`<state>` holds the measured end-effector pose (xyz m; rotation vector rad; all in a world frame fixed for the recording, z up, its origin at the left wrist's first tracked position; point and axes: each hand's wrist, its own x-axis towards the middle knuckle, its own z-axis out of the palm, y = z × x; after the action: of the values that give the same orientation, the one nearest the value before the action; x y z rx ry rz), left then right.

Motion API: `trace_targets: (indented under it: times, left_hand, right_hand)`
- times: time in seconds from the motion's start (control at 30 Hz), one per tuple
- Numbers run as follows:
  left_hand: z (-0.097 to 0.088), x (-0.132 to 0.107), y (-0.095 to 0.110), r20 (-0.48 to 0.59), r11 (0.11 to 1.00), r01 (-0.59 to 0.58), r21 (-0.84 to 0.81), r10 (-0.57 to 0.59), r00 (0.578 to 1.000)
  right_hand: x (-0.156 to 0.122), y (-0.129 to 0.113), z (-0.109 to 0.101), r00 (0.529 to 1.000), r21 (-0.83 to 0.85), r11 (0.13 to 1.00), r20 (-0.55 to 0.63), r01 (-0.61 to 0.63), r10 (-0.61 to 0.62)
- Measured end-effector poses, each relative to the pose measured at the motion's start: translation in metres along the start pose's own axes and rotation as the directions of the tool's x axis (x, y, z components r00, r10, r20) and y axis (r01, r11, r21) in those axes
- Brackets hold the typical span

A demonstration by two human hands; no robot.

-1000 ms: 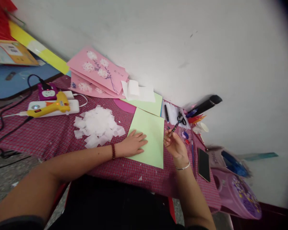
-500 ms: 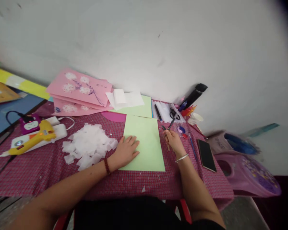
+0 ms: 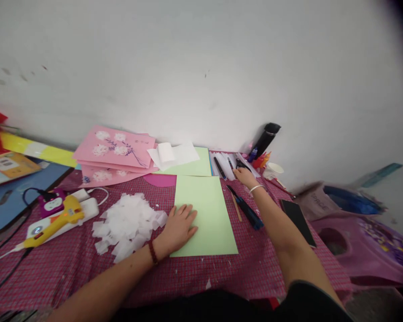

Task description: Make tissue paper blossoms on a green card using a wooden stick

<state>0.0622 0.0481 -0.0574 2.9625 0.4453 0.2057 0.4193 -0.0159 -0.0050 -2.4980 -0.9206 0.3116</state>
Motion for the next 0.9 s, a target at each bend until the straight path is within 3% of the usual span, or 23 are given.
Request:
trace_targets:
  times: [0.1, 0.37, 0.57, 0.63, 0.73, 0.8, 0.83, 0.87, 0.9]
  left_hand:
    - [0.001, 0.0, 0.0, 0.001, 1.0, 0.017, -0.008, -0.017, 1.0]
    - [-0.001, 0.001, 0.001, 0.0, 0.999, 0.025, -0.041, -0.025, 1.0]
    - [-0.001, -0.001, 0.0, -0.018, 0.998, -0.007, -0.059, 0.006, 1.0]
    - [0.0, -0.001, 0.0, -0.022, 0.996, -0.003, -0.092, 0.001, 1.0]
    - [0.0, 0.002, 0.0, -0.044, 0.968, 0.038, -0.249, -0.051, 0.998]
    - [-0.003, 0.006, -0.002, -0.08, 0.88, 0.06, -0.472, -0.111, 0.991]
    - [-0.006, 0.007, -0.002, -0.091, 0.788, 0.051, -0.614, -0.135, 0.987]
    - [-0.01, 0.008, -0.003, -0.093, 0.649, 0.029, -0.76, -0.154, 0.984]
    - [-0.017, 0.009, -0.003, -0.076, 0.453, 0.005, -0.891, -0.162, 0.984]
  right_hand:
    - [0.006, -0.014, 0.003, 0.999, -0.103, 0.995, -0.039, 0.014, -0.018]
    - [-0.006, -0.044, 0.043, 1.0, -0.223, 0.975, 0.007, 0.005, -0.004]
    - [-0.006, -0.052, 0.028, 0.999, -0.105, 0.994, 0.028, -0.018, 0.021]
    - [-0.02, -0.055, 0.023, 0.999, -0.026, 0.999, 0.038, 0.037, -0.036]
    - [-0.064, -0.056, 0.027, 0.977, 0.128, 0.98, 0.13, 0.154, -0.17]
    - [-0.103, -0.054, 0.035, 0.937, 0.287, 0.938, 0.23, 0.194, -0.264]
    - [-0.122, -0.052, 0.039, 0.888, 0.561, 0.815, 0.29, 0.144, -0.357]
    - [-0.141, -0.051, 0.043, 0.831, 0.725, 0.688, 0.357, 0.043, -0.428]
    - [-0.158, -0.05, 0.046, 0.779, 0.805, 0.591, 0.407, -0.059, -0.477]
